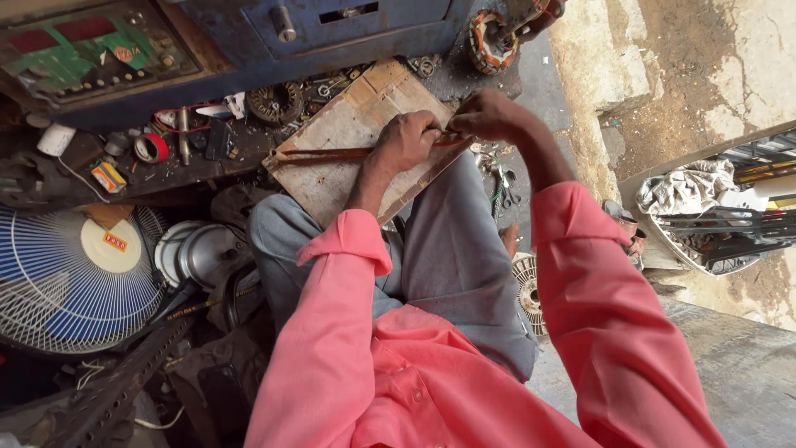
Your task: Winding copper wires onto a wooden frame and then preparing them for an electrical component.
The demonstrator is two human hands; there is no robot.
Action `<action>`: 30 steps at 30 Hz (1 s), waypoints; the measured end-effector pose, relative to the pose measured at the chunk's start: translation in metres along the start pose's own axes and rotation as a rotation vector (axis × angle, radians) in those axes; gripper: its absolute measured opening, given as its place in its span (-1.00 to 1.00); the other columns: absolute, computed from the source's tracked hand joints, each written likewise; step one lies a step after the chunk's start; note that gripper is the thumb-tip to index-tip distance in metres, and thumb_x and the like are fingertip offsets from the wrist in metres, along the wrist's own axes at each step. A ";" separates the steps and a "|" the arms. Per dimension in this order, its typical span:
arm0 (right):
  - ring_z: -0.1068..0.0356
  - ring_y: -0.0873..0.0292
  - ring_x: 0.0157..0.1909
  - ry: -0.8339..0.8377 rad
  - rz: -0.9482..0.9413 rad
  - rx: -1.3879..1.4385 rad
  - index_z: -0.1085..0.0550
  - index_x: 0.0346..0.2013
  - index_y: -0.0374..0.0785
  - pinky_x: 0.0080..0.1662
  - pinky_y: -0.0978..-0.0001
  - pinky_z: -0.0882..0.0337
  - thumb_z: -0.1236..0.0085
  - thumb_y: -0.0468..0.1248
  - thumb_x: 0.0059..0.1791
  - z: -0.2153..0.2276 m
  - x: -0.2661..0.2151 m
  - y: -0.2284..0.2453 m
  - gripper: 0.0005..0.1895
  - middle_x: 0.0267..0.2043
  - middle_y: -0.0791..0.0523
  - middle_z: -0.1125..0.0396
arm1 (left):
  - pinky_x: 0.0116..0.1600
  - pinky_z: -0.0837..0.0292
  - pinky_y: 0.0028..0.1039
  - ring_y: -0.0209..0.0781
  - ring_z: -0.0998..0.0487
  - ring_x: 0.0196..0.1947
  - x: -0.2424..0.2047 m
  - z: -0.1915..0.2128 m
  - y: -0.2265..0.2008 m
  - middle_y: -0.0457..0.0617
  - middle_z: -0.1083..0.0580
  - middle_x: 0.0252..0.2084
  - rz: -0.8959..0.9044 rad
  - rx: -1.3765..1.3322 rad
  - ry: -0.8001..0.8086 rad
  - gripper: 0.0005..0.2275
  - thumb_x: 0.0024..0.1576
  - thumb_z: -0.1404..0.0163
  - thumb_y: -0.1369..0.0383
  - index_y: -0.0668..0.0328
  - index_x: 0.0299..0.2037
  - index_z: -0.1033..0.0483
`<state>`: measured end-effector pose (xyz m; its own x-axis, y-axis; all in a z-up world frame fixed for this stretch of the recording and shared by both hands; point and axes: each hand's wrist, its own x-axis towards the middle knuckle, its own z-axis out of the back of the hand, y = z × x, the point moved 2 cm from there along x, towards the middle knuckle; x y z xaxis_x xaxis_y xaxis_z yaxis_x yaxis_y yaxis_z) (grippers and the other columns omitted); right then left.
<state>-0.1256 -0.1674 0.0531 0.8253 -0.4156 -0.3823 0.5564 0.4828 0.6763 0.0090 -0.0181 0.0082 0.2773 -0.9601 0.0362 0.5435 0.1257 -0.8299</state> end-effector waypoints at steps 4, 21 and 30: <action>-0.51 0.10 -0.32 0.119 -0.071 -0.186 -0.67 -0.14 -0.12 -0.24 0.18 -0.52 -0.17 -0.09 0.02 0.000 0.003 0.006 -0.74 -0.21 0.07 -0.56 | -0.08 -0.52 -0.14 0.18 -0.64 -0.18 0.001 -0.001 -0.001 0.21 -0.60 -0.22 0.000 -0.004 0.014 -0.86 0.15 -0.09 0.37 0.29 -0.20 -0.57; -0.37 0.23 -0.24 0.109 -0.068 0.489 -0.55 -0.39 -0.37 -0.18 0.28 -0.41 -0.25 -0.22 -0.06 -0.034 0.012 -0.027 -0.78 -0.33 0.15 -0.32 | -0.30 -0.52 -0.19 0.08 -0.63 -0.41 -0.010 -0.020 -0.002 0.16 -0.54 -0.41 -0.106 0.178 -0.048 -0.91 0.23 0.03 0.43 0.27 -0.25 -0.51; -0.25 0.23 -0.37 0.003 -0.024 0.280 -0.49 -0.48 -0.41 -0.27 0.22 -0.30 -0.29 -0.24 -0.10 -0.028 0.004 -0.018 -0.75 -0.47 0.14 -0.26 | -0.17 -0.50 -0.12 0.18 -0.60 -0.24 -0.023 0.002 -0.027 0.24 -0.51 -0.28 -0.127 0.291 -0.128 -0.90 0.25 0.03 0.43 0.29 -0.27 -0.50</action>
<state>-0.1293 -0.1566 0.0218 0.8127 -0.4221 -0.4017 0.5276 0.2405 0.8147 -0.0106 0.0006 0.0309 0.2803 -0.9357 0.2144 0.7783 0.0908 -0.6212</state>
